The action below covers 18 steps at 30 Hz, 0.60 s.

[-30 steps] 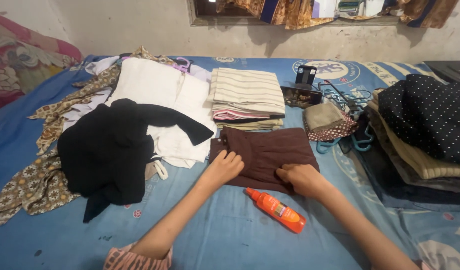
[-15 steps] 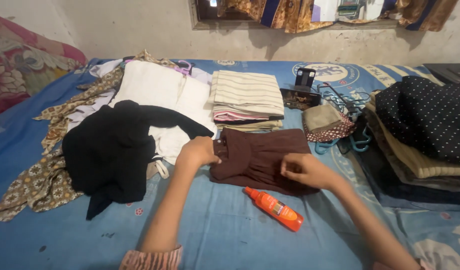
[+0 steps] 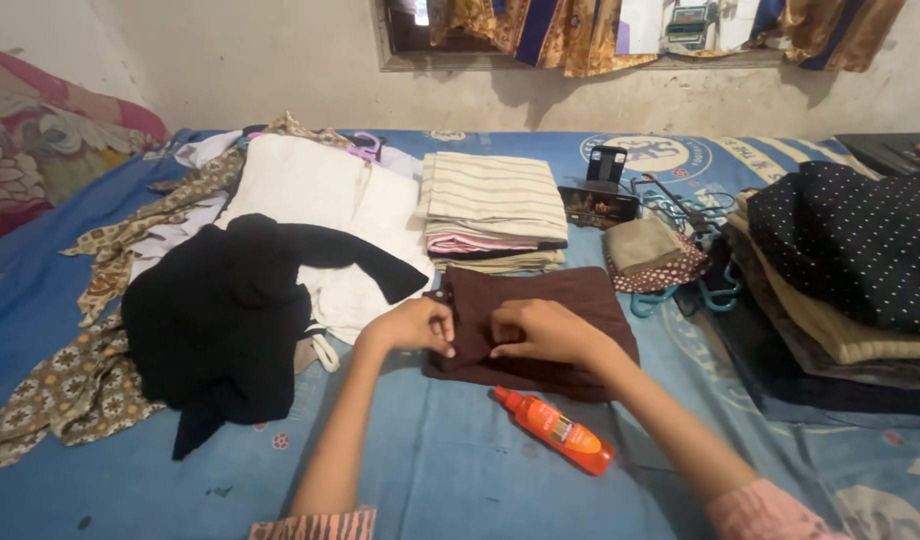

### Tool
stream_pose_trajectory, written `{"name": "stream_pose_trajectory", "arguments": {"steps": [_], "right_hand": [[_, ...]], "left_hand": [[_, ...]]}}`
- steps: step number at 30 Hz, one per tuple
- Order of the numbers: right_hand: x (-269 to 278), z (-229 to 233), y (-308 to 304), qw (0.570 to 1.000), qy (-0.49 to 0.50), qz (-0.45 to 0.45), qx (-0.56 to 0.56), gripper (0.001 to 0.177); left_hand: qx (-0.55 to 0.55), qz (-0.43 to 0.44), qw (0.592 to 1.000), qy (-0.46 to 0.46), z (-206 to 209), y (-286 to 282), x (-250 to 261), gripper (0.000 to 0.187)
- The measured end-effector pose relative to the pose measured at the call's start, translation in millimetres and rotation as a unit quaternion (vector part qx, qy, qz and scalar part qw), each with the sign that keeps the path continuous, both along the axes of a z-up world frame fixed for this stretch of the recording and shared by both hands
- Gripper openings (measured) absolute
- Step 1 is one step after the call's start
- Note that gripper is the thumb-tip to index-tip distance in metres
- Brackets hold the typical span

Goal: Fold a brown shirt on a bed.

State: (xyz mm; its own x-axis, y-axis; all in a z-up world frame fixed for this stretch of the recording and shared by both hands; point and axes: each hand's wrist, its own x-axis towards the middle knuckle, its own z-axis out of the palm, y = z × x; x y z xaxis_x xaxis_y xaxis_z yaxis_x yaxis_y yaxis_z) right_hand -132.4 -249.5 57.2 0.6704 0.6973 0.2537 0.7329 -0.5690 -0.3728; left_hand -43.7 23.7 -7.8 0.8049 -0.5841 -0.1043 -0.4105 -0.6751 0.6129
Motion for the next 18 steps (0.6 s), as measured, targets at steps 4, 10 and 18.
{"name": "stream_pose_trajectory", "arguments": {"steps": [4,10,18], "right_hand": [[10,-14,19,1.000,0.017,-0.011,0.018,0.038],[24,-52,7,0.984,0.039,-0.007,0.176,0.040],[17,-53,16,0.990,-0.025,-0.038,0.130,0.045]], "left_hand": [[-0.152,-0.072,0.986,-0.012,18,-3,-12,0.027],[-0.196,-0.075,0.978,0.016,5,-8,1,0.031],[-0.167,-0.118,0.978,0.027,51,-3,-32,0.057]]}}
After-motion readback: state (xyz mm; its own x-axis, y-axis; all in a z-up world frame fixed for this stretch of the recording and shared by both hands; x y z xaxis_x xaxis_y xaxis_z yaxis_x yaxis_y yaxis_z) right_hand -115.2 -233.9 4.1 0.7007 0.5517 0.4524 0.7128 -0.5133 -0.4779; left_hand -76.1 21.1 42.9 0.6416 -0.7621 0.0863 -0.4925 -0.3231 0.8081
